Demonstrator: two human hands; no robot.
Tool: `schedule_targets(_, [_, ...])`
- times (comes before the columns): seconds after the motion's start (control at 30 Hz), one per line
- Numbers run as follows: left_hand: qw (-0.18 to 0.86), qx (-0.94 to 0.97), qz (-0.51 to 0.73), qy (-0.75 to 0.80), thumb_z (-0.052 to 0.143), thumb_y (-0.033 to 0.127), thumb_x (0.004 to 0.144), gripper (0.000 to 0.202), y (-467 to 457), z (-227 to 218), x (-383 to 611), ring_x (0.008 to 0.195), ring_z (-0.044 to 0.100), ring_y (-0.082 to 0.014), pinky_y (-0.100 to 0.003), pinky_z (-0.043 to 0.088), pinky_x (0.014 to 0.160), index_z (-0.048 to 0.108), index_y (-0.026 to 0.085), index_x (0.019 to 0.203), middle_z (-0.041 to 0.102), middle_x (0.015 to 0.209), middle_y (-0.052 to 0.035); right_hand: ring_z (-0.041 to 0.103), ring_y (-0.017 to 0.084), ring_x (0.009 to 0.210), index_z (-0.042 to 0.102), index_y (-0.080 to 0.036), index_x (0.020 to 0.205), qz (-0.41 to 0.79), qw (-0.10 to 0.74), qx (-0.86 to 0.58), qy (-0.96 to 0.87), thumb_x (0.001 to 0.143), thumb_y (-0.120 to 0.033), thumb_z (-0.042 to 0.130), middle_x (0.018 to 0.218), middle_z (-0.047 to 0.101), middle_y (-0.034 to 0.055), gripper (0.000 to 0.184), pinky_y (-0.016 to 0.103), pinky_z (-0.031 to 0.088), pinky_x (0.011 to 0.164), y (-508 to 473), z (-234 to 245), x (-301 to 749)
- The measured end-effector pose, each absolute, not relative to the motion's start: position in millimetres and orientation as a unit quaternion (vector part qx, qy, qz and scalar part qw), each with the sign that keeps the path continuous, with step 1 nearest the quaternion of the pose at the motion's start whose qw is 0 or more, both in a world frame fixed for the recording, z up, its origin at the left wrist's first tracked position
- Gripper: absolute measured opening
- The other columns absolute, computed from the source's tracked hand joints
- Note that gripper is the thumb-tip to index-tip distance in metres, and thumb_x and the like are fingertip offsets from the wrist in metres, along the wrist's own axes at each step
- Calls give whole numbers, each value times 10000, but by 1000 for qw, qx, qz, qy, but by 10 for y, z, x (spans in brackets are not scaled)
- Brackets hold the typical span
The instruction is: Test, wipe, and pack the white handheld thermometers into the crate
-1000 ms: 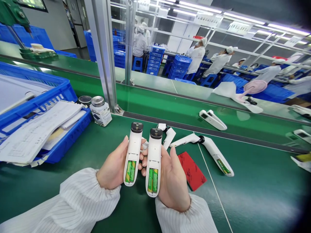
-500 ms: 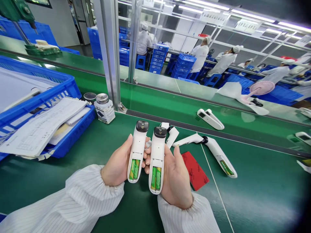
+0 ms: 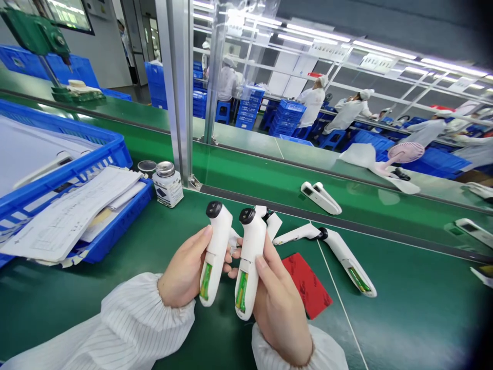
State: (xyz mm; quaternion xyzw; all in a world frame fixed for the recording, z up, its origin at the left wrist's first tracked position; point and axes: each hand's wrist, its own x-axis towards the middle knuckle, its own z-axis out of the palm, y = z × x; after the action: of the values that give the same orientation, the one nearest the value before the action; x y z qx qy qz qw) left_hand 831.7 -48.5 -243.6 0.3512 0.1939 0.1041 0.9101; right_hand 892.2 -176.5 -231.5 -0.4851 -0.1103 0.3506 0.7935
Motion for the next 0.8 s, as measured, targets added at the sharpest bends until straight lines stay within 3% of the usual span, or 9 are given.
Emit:
schedule_targets(0.13, [910, 340, 99, 214, 462, 380, 938, 293, -482, -2429, 8331, 494, 477, -95, -202, 412, 416, 605, 145, 1039, 548, 701, -19, 570, 210, 1133, 269, -416, 1446, 240, 771, -558, -193, 875, -234, 616, 1362, 500, 32, 693, 329, 546, 832, -1785, -2367, 8905])
schedule_targets(0.27, [916, 346, 90, 182, 413, 378, 956, 314, -497, -2443, 8328, 438, 440, -73, -178, 368, 376, 595, 181, 1119, 558, 715, -14, 565, 183, 1177, 270, -447, 1428, 220, 769, -550, -242, 856, -140, 630, 1328, 518, 19, 742, 289, 543, 890, -1768, -2386, 8881])
schedule_targets(0.37, [916, 352, 80, 175, 398, 399, 959, 326, -500, -2460, 8313, 412, 421, -66, -177, 358, 373, 602, 186, 1098, 559, 695, -12, 592, 186, 1146, 289, -428, 1425, 212, 775, -541, -248, 839, -129, 645, 1300, 524, 31, 748, 293, 548, 899, -1755, -2398, 8878])
schedule_targets(0.53, [918, 348, 41, 184, 437, 418, 943, 371, -485, -2455, 8302, 481, 453, -74, -185, 400, 434, 604, 119, 802, 516, 661, -22, 626, 208, 1078, 302, -363, 1434, 228, 794, -521, -213, 824, -188, 672, 1270, 538, 60, 735, 324, 584, 839, -1754, -2440, 8914])
schedule_targets(0.67, [934, 310, 13, 178, 474, 318, 939, 252, -484, -2369, 8318, 591, 503, -97, -195, 455, 514, 588, 107, 860, 538, 747, -50, 654, 215, 989, 276, -321, 1449, 269, 808, -512, -117, 820, -256, 684, 1234, 571, 70, 753, 377, 597, 800, -1761, -2407, 8937])
schedule_targets(0.73, [947, 259, 6, 189, 467, 295, 943, 253, -501, -2304, 8327, 613, 505, -98, -192, 480, 542, 587, 78, 894, 526, 758, -64, 673, 186, 882, 271, -306, 1453, 295, 817, -492, -64, 825, -278, 680, 1114, 626, 52, 750, 373, 602, 771, -1758, -2346, 8937])
schedule_targets(0.8, [961, 174, 7, 213, 482, 256, 935, 232, -541, -2231, 8336, 635, 515, -101, -176, 493, 541, 579, 45, 938, 514, 771, -76, 674, 165, 831, 353, -267, 1415, 312, 831, -460, -32, 836, -287, 668, 974, 658, 28, 659, 357, 601, 778, -1756, -2267, 8932])
